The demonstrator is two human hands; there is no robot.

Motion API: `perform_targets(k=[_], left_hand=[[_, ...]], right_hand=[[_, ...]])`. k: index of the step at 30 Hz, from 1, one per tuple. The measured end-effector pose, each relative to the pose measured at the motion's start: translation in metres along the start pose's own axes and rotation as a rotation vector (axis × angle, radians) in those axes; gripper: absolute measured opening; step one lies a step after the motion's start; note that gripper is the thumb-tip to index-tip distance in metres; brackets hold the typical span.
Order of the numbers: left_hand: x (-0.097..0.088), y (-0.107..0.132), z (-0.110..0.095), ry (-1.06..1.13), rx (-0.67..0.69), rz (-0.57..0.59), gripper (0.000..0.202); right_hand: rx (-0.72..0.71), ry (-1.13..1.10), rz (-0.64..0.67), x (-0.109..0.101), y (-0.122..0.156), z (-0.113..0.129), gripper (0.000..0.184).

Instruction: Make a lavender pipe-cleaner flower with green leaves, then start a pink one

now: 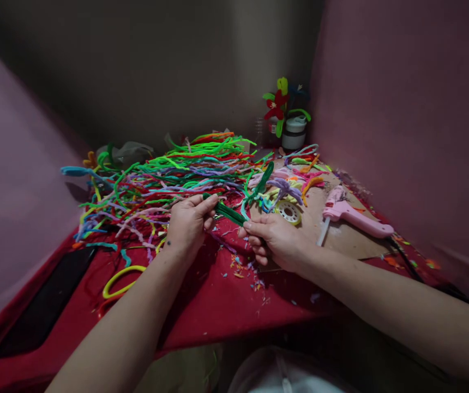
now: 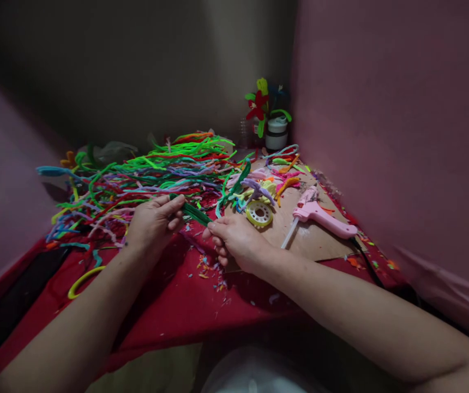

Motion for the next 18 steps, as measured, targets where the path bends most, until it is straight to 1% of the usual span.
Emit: perform_targets(k=[8, 14, 16, 18], left_hand=[[0.002, 0.004, -0.004, 0.085, -0.046, -0.027, 0.030], [0.002, 0.002, -0.001, 0.250, -0.125, -0.006, 0.025], [-0.002, -0.001, -0.002, 0.244, -0.107, -0.005, 0.025], [-0.006, -0.005, -0.003, 0.184, -0.099, 0.012, 0.026]], right_hand=[[-0.033, 0.065, -0.012, -0.004, -0.001, 0.007, 0.019], [-0.157, 0.205, 0.002, -0.005, 0.000, 0.033, 0.015], [-0.171, 0.248, 0.019, -0.004, -0.003, 0.038, 0.015], [-0.175, 0.303, 0.024, -0.004, -0.007, 0.040, 0.016]])
Point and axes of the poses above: each hand's wrist, its own y-axis away from the middle knuckle, its own x-axis out of the palm, z = x × y, the point moved 7 cm from there along -y, towards the middle knuckle, and after that the axes turned 10 degrees about y, right-handed, at the moved point
